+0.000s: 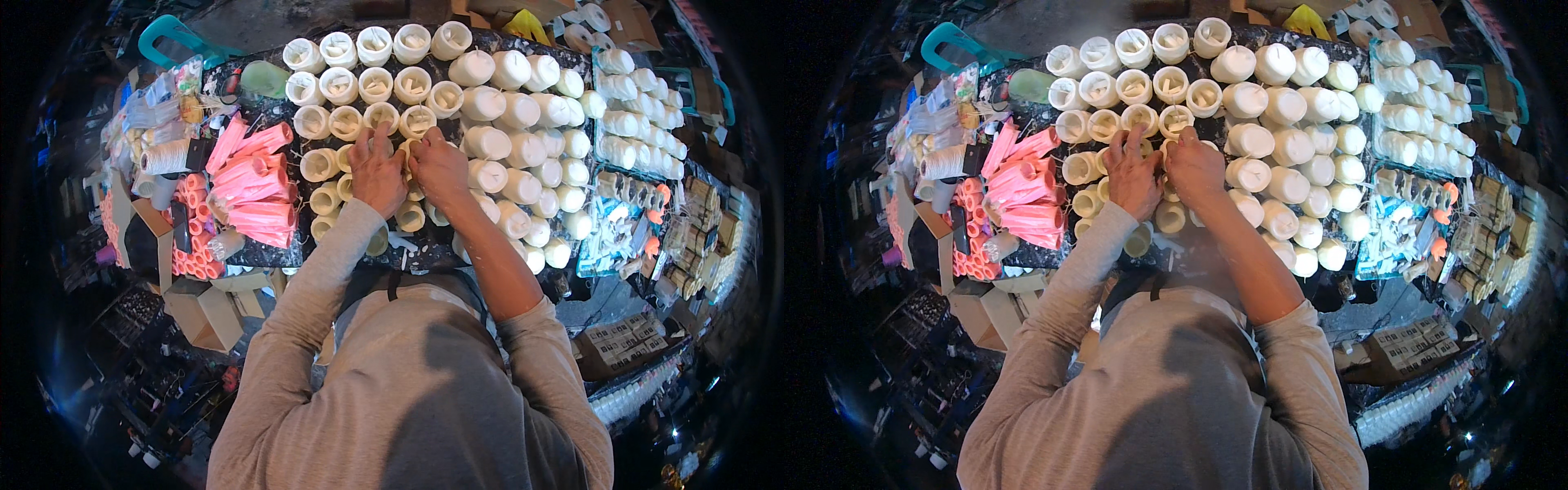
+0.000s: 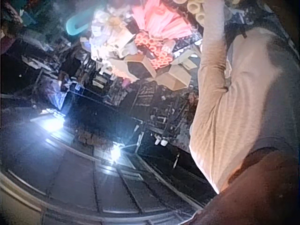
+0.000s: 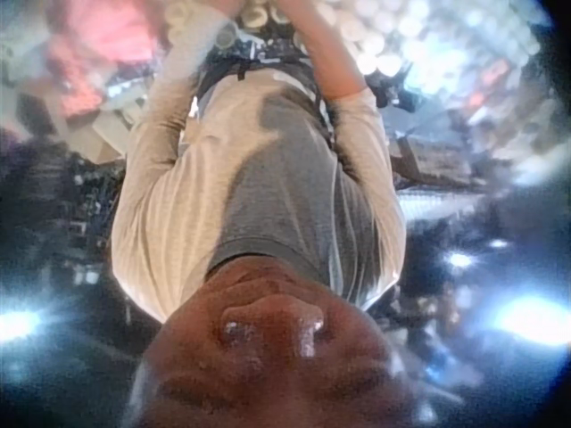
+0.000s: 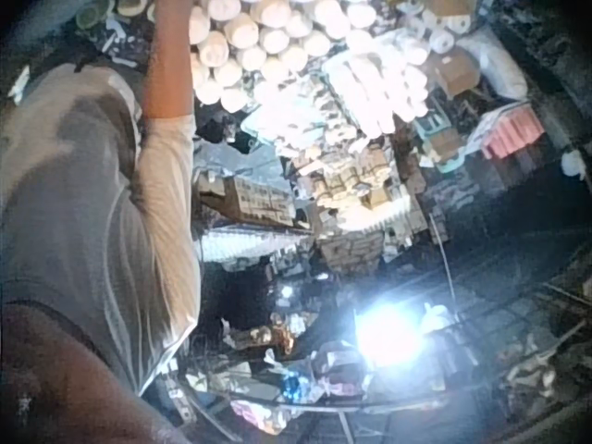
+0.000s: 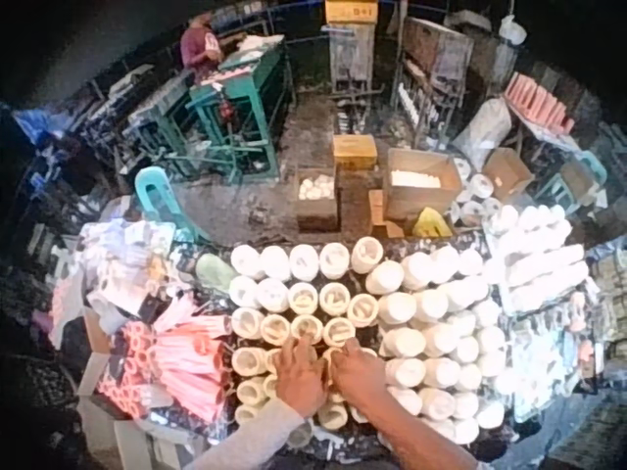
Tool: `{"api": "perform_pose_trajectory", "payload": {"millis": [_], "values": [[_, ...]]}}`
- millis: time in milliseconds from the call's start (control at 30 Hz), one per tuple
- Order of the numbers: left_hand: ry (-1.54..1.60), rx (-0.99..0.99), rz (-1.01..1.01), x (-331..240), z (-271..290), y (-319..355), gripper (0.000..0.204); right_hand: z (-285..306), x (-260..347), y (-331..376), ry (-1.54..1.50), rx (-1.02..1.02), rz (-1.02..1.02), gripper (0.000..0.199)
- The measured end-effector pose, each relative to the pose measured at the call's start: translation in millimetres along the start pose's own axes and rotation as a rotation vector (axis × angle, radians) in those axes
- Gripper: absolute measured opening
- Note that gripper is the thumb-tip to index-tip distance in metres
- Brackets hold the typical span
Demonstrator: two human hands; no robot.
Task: The person repeatedly picks up white cylindrical candle bodies and small wick pieces, inserts the wicks into the candle bodies, and places the assembled units into a tray. The person works continuously at a table filled with candle parts and finished items.
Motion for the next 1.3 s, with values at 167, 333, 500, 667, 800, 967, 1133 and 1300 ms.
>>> {"api": "perform_pose_trajectory", "payload": {"millis": [167, 333, 500, 667, 800, 967, 1133, 1300], "values": [[0.04, -0.033, 0.003, 10, -1, 4, 0.02, -6, 8, -7, -0.007, -0.008, 0.09, 0.014], [0.013, -0.117, 0.021, 10, -1, 1, 0.025, -8, 4, -6, -0.006, -0.013, 0.039, 0.015], [0.04, -0.016, 0.016, 4, -15, -3, 0.028, -5, 3, 0, -0.079, -0.106, 0.048, 0.015], [0.022, 0.044, 0.006, 9, -14, -3, 0.027, -7, 1, -1, -0.119, -0.068, 0.092, 0.013], [0.076, -0.04, 0.013, 12, -3, 1, 0.025, -5, 1, 6, -0.086, -0.008, 0.016, 0.014], [0.089, -0.118, -0.006, 13, 2, 7, 0.023, 17, 4, 22, -0.036, -0.083, -0.101, 0.019], [0.127, -0.179, -0.02, 10, -1, 12, 0.022, 15, 9, 4, 0.056, 0.002, -0.059, 0.016], [0.178, -0.29, 0.036, 19, 11, 30, 0.026, 9, 15, -3, 0.061, 0.095, -0.041, 0.017]]}}
Point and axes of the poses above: each hand's wrist, its own y-axis away from the middle knuckle, its own z-axis out of the back of the hand, x = y × z, the point moved 9 cm from there along -y, towards the middle knuckle, and after that the axes turned 13 degrees about -y, right-handed, at the moved point
